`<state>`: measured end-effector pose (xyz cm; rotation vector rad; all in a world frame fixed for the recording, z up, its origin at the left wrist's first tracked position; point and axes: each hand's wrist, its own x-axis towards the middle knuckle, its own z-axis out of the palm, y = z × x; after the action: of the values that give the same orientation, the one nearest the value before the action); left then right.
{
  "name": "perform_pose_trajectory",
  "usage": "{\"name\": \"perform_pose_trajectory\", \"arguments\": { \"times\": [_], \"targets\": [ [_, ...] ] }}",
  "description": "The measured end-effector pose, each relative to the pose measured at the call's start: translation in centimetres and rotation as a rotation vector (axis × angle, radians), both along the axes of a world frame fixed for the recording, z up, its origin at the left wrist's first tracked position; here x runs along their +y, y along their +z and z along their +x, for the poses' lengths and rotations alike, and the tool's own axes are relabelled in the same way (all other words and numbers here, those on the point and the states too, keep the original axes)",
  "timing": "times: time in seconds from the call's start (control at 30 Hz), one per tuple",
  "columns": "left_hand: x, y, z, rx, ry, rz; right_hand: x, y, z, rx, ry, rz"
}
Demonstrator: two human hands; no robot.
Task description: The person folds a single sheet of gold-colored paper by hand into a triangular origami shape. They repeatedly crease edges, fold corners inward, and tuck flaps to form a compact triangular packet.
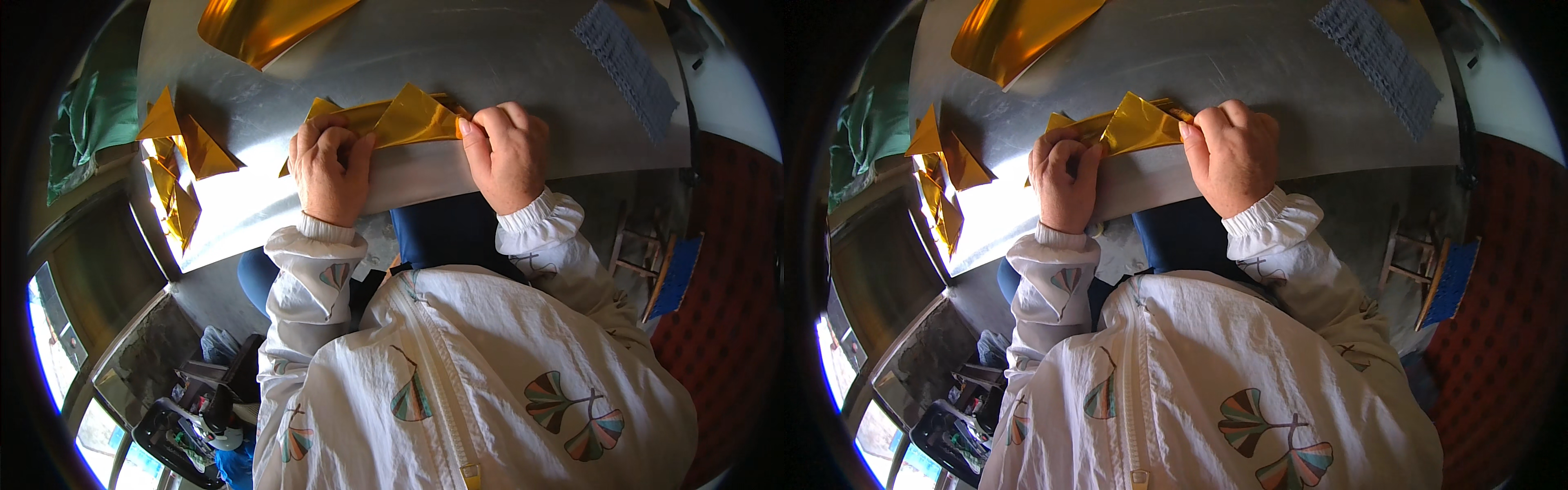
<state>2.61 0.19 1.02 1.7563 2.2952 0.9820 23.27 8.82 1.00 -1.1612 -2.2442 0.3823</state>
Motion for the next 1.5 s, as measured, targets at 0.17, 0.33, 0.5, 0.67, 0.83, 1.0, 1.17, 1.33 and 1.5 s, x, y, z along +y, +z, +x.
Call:
{"name": "perform_pose_trajectory", "arguments": {
  "times": [0.17, 0.33, 0.5, 0.67, 0.83, 1.0, 1.17, 1.33, 1.5],
  "targets": [
    [0.0, -0.1, -0.1, -0.007, -0.018, 0.006, -0.2, -0.2, -0.2, 0.003, -0.027, 0.026],
    [0.0, -0.2, -0.6, -0.050, -0.040, 0.017, -0.2, -0.3, -0.3, -0.002, -0.028, 0.038],
    [-0.4, 0.2, -0.9, -0.074, -0.079, -0.018, 0.0, -0.3, -0.3, -0.001, -0.022, 0.005],
    [-0.3, 0.2, -1.0, -0.114, -0.087, -0.040, 0.0, -0.3, -0.5, -0.018, -0.038, 0.029],
    [-0.3, 0.1, -1.3, -0.133, -0.104, -0.043, -0.1, -0.3, -0.5, -0.043, -0.055, 0.023],
    [0.0, 0.0, -1.2, -0.133, -0.083, -0.035, 0.1, -0.5, -0.4, -0.011, -0.040, 0.006],
    [0.1, 0.0, -1.0, -0.130, -0.055, -0.053, 0.4, -0.4, 0.7, 0.080, 0.060, 0.008],
    [0.2, 0.0, -0.9, -0.124, -0.046, -0.052, 0.3, -0.2, 1.1, 0.078, 0.067, -0.043],
    [0.2, 0.0, -0.8, -0.118, -0.033, -0.053, 0.3, -0.2, 0.9, 0.069, 0.049, -0.030]
  ]
}}
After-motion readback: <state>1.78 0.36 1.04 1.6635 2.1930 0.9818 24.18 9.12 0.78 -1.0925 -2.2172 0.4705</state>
